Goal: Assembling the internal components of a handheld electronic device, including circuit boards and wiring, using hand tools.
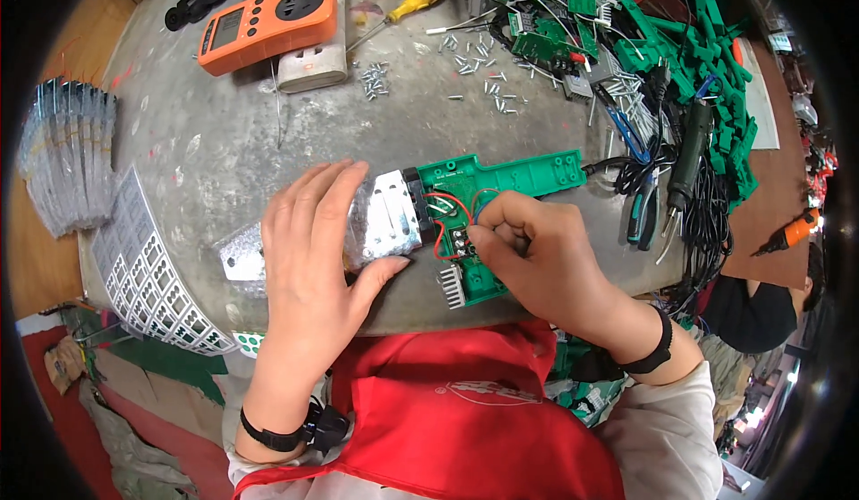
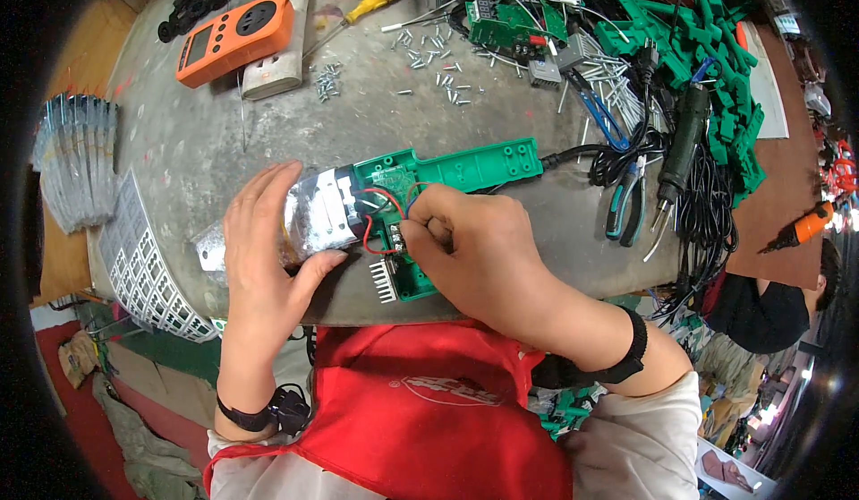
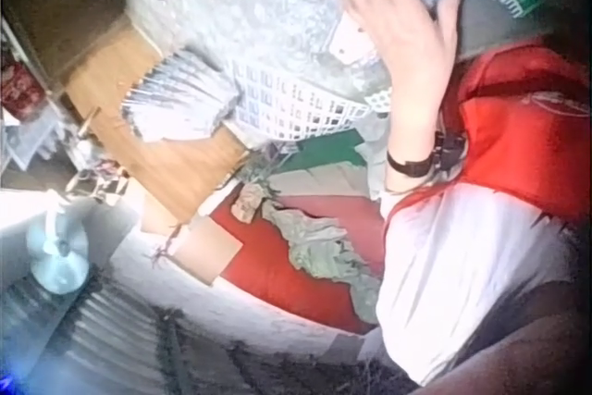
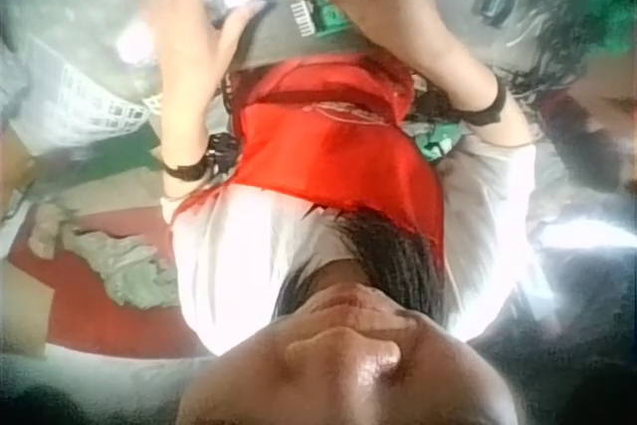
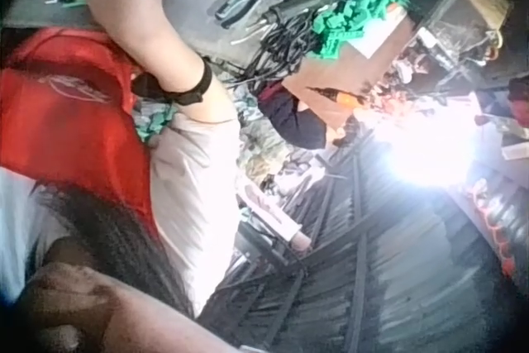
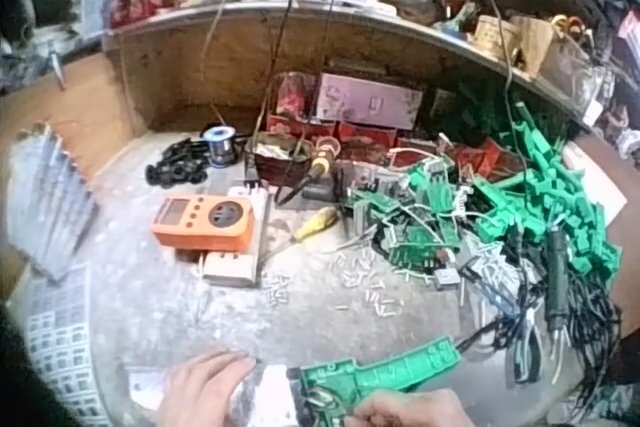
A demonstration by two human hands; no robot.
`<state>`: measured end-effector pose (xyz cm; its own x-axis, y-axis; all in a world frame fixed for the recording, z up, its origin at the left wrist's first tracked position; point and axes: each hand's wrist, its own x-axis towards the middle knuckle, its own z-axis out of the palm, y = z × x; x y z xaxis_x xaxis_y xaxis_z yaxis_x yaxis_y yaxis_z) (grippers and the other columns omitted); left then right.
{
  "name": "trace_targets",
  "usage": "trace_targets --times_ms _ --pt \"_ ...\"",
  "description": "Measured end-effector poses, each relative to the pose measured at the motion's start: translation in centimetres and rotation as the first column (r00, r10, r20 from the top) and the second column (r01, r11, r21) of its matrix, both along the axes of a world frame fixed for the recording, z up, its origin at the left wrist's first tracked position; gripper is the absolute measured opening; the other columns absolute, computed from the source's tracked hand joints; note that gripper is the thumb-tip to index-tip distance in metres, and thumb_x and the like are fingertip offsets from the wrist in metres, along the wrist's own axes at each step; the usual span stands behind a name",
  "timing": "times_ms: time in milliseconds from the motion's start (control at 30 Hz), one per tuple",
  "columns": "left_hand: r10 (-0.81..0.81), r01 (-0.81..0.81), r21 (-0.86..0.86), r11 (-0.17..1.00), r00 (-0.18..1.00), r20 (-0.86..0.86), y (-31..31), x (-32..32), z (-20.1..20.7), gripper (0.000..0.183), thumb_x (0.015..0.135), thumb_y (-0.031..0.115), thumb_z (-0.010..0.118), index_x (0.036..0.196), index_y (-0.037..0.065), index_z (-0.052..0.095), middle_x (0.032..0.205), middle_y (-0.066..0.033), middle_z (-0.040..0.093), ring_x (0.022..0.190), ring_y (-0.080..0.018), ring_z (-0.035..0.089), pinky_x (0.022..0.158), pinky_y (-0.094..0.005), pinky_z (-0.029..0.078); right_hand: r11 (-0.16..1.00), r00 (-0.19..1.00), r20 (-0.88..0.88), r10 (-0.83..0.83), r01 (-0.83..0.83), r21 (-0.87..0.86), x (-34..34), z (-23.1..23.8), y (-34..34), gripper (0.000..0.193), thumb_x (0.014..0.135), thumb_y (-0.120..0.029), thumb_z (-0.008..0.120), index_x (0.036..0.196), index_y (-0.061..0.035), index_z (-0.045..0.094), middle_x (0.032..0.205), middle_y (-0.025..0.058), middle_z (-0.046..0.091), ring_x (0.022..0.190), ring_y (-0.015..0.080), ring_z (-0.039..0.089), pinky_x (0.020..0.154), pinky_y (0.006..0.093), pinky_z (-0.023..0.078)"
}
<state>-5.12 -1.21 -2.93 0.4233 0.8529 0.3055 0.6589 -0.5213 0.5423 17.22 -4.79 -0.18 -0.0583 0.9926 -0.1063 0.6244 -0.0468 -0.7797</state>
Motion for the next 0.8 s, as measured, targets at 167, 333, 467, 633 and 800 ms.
trace_targets --times_ms 167,333,467,633,800 --pt "-0.002 0.002 -0.011 1.0 1.0 -0.009 0.1 0.3 0.1 0.08 0.06 0.012 0.084 0.133 0.004 0.051 0.129 -0.0166 0.055 0.12 -0.0378 0.05 0.104 -0.0467 0.037 0.999 1.0 0.023 -0.003 0.004 -0.042 0.7 0.5 -0.5 0.005 0.086 -0.007 0.068 0.088 -0.0036 0.065 0.06 0.0113 0.058 0.05 0.0221 0.056 0.048 0.0358 0.041" --pt "0.018 -0.018 0.001 1.0 0.999 -0.034 0.0 -0.4 -0.4 0.078 0.065 0.021 0.083 0.133 0.005 0.049 0.128 -0.0159 0.056 0.118 -0.0354 0.051 0.103 -0.0483 0.035 0.956 0.945 0.173 -0.279 0.256 0.143 5.1 4.4 -2.0 0.017 0.089 -0.008 0.065 0.104 -0.0021 0.07 0.075 0.0064 0.065 0.065 0.0136 0.06 0.062 0.0274 0.049" --pt "-0.037 0.041 -0.03 0.999 0.991 0.129 0.5 0.3 0.0 0.061 0.068 0.02 0.081 0.123 0.008 0.06 0.127 -0.0151 0.056 0.117 -0.037 0.051 0.1 -0.0481 0.038 0.689 0.6 0.369 -0.71 0.487 0.537 22.4 1.1 -5.1 0.04 0.087 -0.021 0.072 0.123 -0.0049 0.063 0.09 0.0047 0.062 0.073 0.0132 0.056 0.07 0.027 0.047" --pt "-0.315 0.31 0.079 0.947 0.948 0.052 2.5 2.5 2.9 0.035 0.073 0.014 0.075 0.106 0.007 0.067 0.12 -0.0146 0.059 0.119 -0.0389 0.051 0.1 -0.0463 0.041 0.686 0.43 0.561 -0.708 0.607 0.401 25.4 -1.2 -3.5 0.081 0.079 -0.042 0.078 0.145 -0.0096 0.042 0.095 0.0083 0.061 0.077 0.0182 0.057 0.074 0.0327 0.048" --pt "-0.529 0.543 -0.048 0.838 0.832 0.169 4.2 5.4 2.0 0.02 0.071 0.01 0.076 0.089 0.005 0.07 0.111 -0.0114 0.06 0.116 -0.0357 0.051 0.095 -0.0445 0.043 0.659 0.2 0.681 -0.705 0.541 0.523 28.4 -3.3 -1.5 0.081 0.079 -0.043 0.073 0.147 -0.0169 0.039 0.112 0.0203 0.065 0.101 0.0359 0.064 0.088 0.0431 0.049"
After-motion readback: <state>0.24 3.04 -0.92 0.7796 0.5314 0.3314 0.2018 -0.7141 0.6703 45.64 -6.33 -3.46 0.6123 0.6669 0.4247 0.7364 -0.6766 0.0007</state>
